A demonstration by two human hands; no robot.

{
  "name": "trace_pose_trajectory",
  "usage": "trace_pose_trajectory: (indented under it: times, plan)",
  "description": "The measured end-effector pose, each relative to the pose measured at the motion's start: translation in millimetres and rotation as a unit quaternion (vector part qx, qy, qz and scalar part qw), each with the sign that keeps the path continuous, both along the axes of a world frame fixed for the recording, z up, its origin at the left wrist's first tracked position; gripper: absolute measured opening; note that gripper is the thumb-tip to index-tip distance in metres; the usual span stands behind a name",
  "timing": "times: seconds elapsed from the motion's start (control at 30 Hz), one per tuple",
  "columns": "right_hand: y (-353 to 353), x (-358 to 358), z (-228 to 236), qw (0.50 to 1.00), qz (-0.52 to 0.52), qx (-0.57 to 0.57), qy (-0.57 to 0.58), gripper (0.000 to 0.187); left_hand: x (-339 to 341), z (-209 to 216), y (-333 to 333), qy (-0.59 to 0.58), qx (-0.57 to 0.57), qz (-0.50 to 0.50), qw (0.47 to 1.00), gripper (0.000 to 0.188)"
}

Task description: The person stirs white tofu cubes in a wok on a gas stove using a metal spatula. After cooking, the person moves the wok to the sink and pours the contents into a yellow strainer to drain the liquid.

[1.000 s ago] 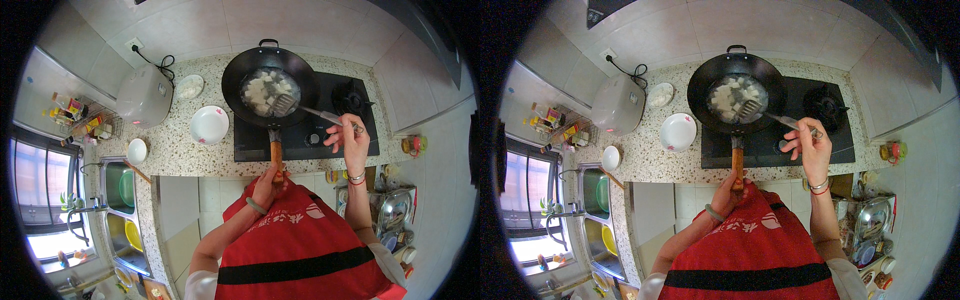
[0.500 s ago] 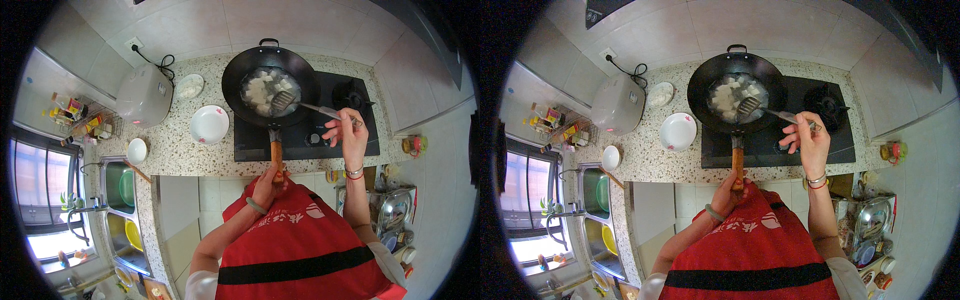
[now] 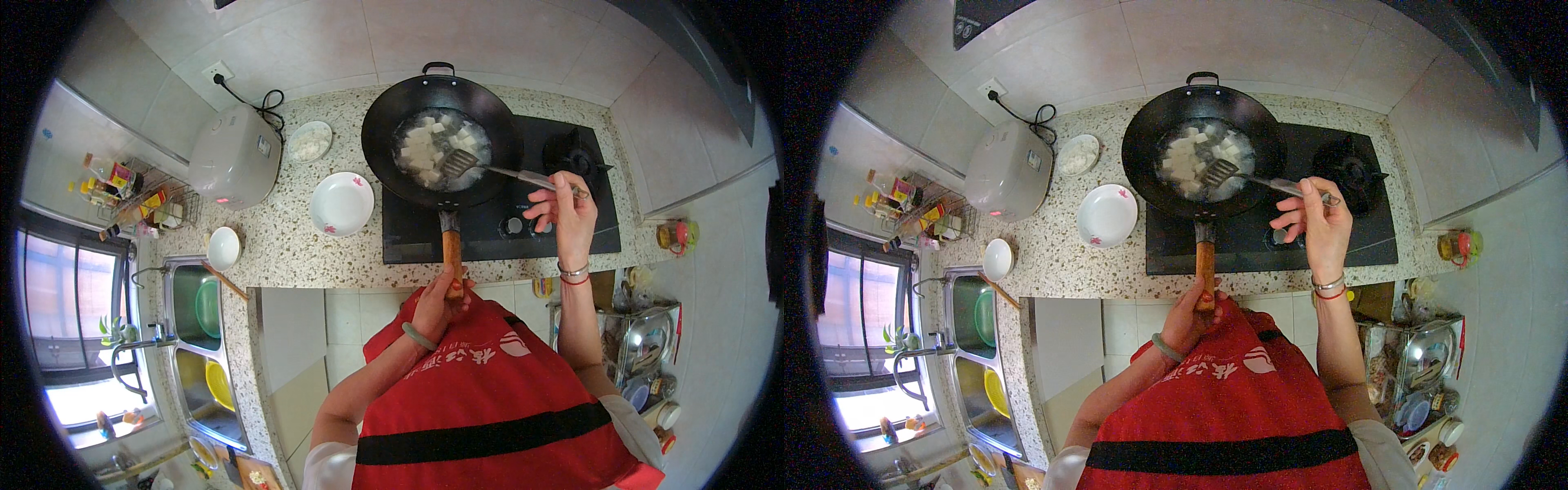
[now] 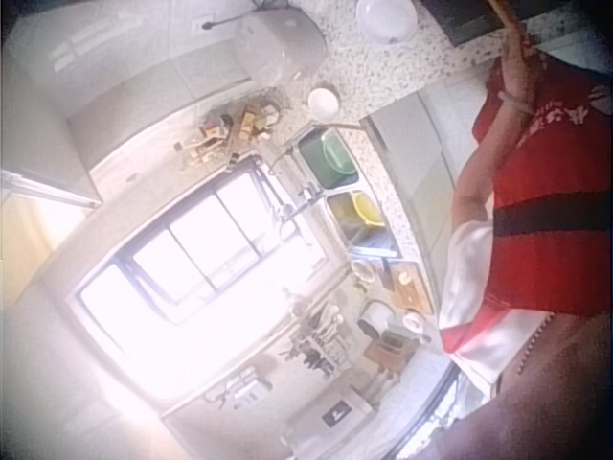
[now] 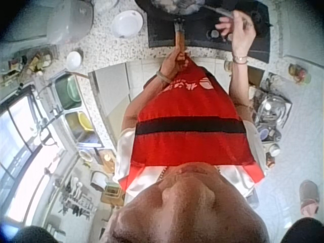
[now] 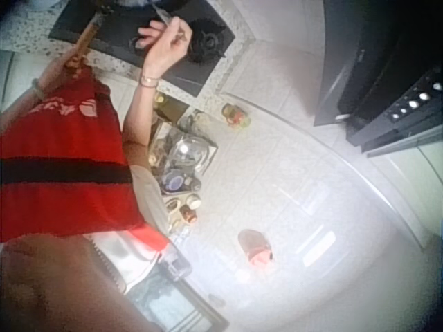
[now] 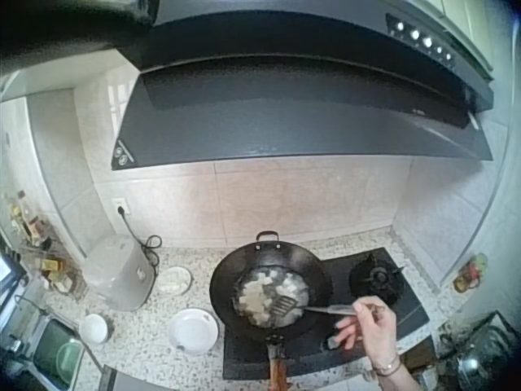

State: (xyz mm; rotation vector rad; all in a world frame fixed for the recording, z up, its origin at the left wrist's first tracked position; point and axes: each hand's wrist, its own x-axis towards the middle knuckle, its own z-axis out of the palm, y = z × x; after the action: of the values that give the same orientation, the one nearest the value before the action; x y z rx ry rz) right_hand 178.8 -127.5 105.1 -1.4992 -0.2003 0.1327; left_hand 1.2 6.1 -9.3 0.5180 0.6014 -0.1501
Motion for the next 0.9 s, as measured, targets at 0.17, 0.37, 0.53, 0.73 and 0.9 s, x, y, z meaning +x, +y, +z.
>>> trace_pose_trajectory:
  times: [0.17, 0.37, 0.53, 0.73, 0.9]
  plan:
    - [6, 3, -11, 1.000, 0.014, -0.003, -0.004, 0.026, 0, -6, 0, -0.010, -0.006, 0.001, 1.000, 0.033]
    - [11, 1, -15, 1.000, 0.021, 0.012, 0.003, 0.025, 0, -10, 0, -0.002, 0.016, -0.011, 1.000, 0.047]
    - [5, -4, -10, 0.999, 0.004, -0.007, -0.045, 0.023, 0, -7, 1, 0.003, 0.020, -0.021, 1.000, 0.047]
    - [-3, -17, 9, 0.987, -0.046, -0.116, -0.106, 0.017, 0, -12, 1, -0.013, 0.017, -0.015, 1.000, 0.046]
    - [-11, -19, 14, 0.976, -0.038, -0.180, -0.120, 0.020, 0, -7, 1, 0.009, 0.022, -0.028, 0.999, 0.044]
